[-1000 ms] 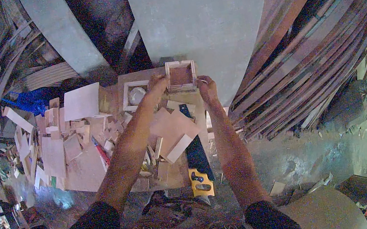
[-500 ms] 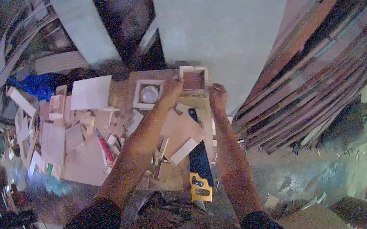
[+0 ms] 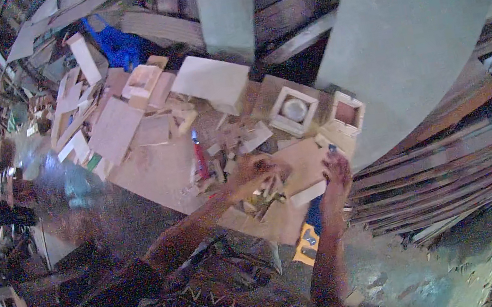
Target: Assembling and inspecting small wooden box components on a workshop workbench.
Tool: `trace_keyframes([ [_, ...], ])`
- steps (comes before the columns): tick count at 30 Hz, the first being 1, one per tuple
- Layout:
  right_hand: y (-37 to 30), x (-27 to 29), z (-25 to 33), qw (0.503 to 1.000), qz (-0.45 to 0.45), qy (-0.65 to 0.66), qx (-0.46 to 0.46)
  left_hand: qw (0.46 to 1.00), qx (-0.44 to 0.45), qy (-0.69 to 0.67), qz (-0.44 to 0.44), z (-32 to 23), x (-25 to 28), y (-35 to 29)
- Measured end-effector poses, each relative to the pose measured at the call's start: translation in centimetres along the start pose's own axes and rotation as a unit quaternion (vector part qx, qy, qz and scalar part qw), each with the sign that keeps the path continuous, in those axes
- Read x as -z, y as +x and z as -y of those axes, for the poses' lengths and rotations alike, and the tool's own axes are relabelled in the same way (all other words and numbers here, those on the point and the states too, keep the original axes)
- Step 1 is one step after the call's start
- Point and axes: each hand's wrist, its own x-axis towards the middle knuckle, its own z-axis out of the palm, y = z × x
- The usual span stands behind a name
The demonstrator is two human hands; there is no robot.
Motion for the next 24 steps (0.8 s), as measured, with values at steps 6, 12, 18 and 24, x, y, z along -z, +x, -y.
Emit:
trace_keyframes([
  [6, -14.3, -10.3, -7.0, 0.969, 0.195, -0.005, -0.149, 0.973, 0.143, 0.071, -0.169, 7.2, 17.0, -13.7],
  [12, -25.8, -16.5, -17.3, 0.906, 0.2, 0.126, -0.35, 0.877, 0.2, -0.193, -0.391, 8.9, 32.3, -29.0],
  [18, -28.7, -15.3, -30.2, 0.865, 0.045, 0.261, -0.426, 0.867, 0.196, -0.13, -0.44, 14.5, 46.0, -41.3],
  [24, -26.9, -17.6, -34.1, 0.852, -0.104, 0.405, -0.315, 0.876, 0.128, -0.101, -0.455, 15.7, 47.4, -44.2],
])
